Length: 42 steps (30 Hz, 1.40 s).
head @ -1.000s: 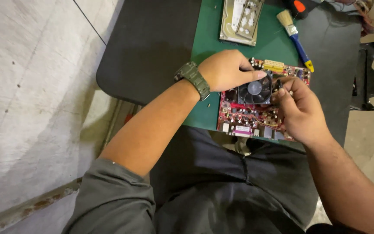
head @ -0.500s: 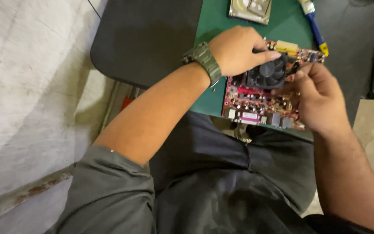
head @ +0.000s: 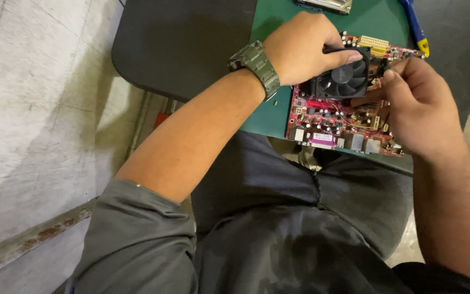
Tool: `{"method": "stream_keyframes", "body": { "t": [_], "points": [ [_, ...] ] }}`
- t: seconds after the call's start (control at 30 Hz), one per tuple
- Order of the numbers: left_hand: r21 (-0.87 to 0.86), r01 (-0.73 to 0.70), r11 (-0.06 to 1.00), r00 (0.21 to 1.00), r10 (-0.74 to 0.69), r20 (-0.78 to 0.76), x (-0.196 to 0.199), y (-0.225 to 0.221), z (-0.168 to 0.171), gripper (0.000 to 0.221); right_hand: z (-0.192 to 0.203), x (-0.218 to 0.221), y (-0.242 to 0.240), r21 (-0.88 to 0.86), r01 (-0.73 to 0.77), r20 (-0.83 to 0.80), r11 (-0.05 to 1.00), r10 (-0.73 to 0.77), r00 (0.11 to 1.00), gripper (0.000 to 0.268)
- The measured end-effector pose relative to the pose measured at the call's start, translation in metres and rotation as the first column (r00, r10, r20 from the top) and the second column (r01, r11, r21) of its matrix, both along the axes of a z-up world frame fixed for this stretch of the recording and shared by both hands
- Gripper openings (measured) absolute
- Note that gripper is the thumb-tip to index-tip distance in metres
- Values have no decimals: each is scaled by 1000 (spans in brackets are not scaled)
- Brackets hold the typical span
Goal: Installing a CPU cooling fan onto a motherboard at a repair bench.
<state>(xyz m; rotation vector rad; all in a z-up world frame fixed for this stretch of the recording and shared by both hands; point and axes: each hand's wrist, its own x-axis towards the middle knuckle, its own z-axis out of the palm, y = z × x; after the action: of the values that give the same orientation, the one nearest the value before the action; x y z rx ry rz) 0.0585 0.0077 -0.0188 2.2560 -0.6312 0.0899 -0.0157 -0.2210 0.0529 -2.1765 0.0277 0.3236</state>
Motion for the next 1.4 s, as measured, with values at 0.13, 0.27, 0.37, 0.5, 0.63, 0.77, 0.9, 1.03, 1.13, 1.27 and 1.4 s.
{"method": "stream_keyframes", "body": {
  "t": [0.13,0.27,0.37,0.5,0.63,0.77,0.9,1.03,1.13,1.27,1.4],
  "points": [
    [-38,-15,999,996,18,92,-2,3,4,64,10,1,10,-116,-17,-5,993,17,1000,17],
    [152,24,988,1000,-26,11,-21,9,25,70,9,3,10,100,4,-78,995,3,997,14],
    [240,53,969,997,-66,49,-30,7,30,90,7,4,3,-29,-19,-9,999,19,1000,18],
    [204,10,979,990,-38,135,-23,3,25,68,-4,9,-22,-239,-239,273,941,301,914,17],
    [146,36,989,994,-51,98,-12,2,15,70,11,6,-15,-572,-221,304,790,455,837,12],
    [81,29,996,990,-40,137,-6,2,6,74,0,14,-24,-520,-364,389,773,594,704,9],
    [38,30,999,986,-36,163,5,-5,-13,82,-12,22,-31,-423,-425,344,800,576,742,9],
    [-44,108,993,989,-103,110,-3,6,-9,84,-5,8,-21,-414,-405,317,815,547,775,13],
    [-128,193,973,976,-177,128,-5,10,-11,79,-11,5,-20,-285,-468,433,836,548,715,8],
    [-140,231,963,964,-207,165,4,4,-24,81,-17,7,-27,-242,-472,445,848,530,722,10],
    [-124,201,972,978,-207,-33,17,-13,-48,117,-41,26,-55,-126,-538,447,834,532,720,22]
  ]
}}
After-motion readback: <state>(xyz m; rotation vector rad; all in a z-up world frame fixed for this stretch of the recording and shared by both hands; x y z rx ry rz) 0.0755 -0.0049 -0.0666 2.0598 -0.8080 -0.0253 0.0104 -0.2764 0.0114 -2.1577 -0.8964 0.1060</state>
